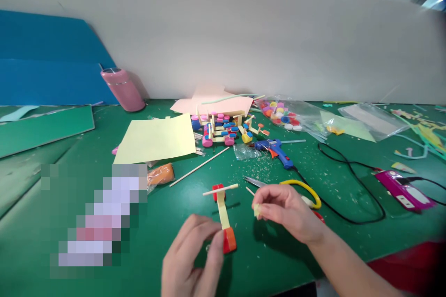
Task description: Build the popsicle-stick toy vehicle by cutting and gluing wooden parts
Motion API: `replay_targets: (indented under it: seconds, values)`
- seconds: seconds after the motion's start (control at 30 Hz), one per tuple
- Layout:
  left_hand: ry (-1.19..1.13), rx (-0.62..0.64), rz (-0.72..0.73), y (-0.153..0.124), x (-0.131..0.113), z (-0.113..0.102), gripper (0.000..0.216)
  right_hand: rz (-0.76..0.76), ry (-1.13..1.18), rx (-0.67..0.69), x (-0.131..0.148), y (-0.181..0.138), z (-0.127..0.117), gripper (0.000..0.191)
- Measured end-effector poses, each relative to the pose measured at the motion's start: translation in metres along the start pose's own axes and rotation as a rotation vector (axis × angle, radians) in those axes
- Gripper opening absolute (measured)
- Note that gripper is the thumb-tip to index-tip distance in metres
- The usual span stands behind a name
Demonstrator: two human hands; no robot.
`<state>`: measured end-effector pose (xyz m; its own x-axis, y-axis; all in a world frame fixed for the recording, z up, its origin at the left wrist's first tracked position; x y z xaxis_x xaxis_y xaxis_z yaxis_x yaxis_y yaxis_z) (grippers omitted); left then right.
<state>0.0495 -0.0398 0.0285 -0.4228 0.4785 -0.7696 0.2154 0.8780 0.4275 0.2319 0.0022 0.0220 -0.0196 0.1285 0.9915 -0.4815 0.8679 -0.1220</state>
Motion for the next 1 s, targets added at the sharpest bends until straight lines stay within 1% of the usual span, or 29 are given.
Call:
replay_targets:
  seconds: [0.07, 0.13, 0.27, 0.4, 0.5, 0.57, 0.63, 0.7, 0.77, 0.83, 0.9, 0.97, 1.0]
  values:
    - [-0.105, 0.155, -0.086, 0.001, -0.009, 0.013, 0.009, 0.007, 0.139, -0.001, -0.008, -0.003, 0.014, 0.014]
    - [-0.171, 0.235, -0.155, 0.001, -0.012, 0.021, 0.009, 0.003, 0.208, -0.003, -0.014, -0.004, 0.025, 0.014]
    - [-0.212, 0.247, -0.219, -0.005, -0.009, 0.029, 0.017, -0.006, 0.295, 0.008, -0.020, -0.006, 0.036, 0.016]
    - [-0.196, 0.218, -0.238, -0.010, -0.005, 0.031, 0.018, 0.002, 0.297, 0.002, -0.025, -0.011, 0.038, 0.020]
    - [-0.167, 0.225, -0.260, -0.010, -0.005, 0.033, 0.019, -0.018, 0.202, 0.005, -0.026, -0.014, 0.040, 0.027]
    - [-0.173, 0.261, -0.267, -0.009, -0.006, 0.035, 0.020, -0.028, 0.066, -0.025, -0.024, -0.016, 0.041, 0.024]
    - [-0.211, 0.291, -0.293, -0.008, -0.006, 0.035, 0.020, -0.041, -0.088, -0.067, -0.021, -0.016, 0.042, 0.025]
    - [-0.281, 0.293, -0.360, -0.007, -0.004, 0.033, 0.021, -0.052, -0.194, -0.109, -0.020, -0.017, 0.042, 0.028]
    - [-0.381, 0.278, -0.453, -0.008, -0.001, 0.031, 0.022, -0.047, -0.228, -0.162, -0.022, -0.018, 0.039, 0.029]
    - [-0.487, 0.250, -0.545, -0.009, 0.003, 0.028, 0.023, -0.040, -0.241, -0.252, -0.027, -0.021, 0.032, 0.030]
    - [-0.575, 0.217, -0.611, -0.010, 0.007, 0.027, 0.023, -0.060, -0.267, -0.354, -0.030, -0.024, 0.023, 0.024]
    - [-0.633, 0.190, -0.647, -0.011, 0.010, 0.027, 0.024, -0.099, -0.309, -0.445, -0.031, -0.028, 0.015, 0.009]
    - [-0.651, 0.180, -0.658, -0.012, 0.011, 0.027, 0.024, -0.121, -0.329, -0.468, -0.031, -0.031, 0.012, 0.006]
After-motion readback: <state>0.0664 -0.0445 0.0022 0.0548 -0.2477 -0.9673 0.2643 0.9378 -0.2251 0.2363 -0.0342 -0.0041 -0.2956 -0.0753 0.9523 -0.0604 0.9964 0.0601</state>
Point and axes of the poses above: each hand's wrist, its own y-axis towards the middle knuckle, its own z-axis out of the palm, x = y × z, the point moved 4 cm from there along y, towards the middle knuckle, and after that the axes turned 8 degrees about x, right-handed, at the moved point
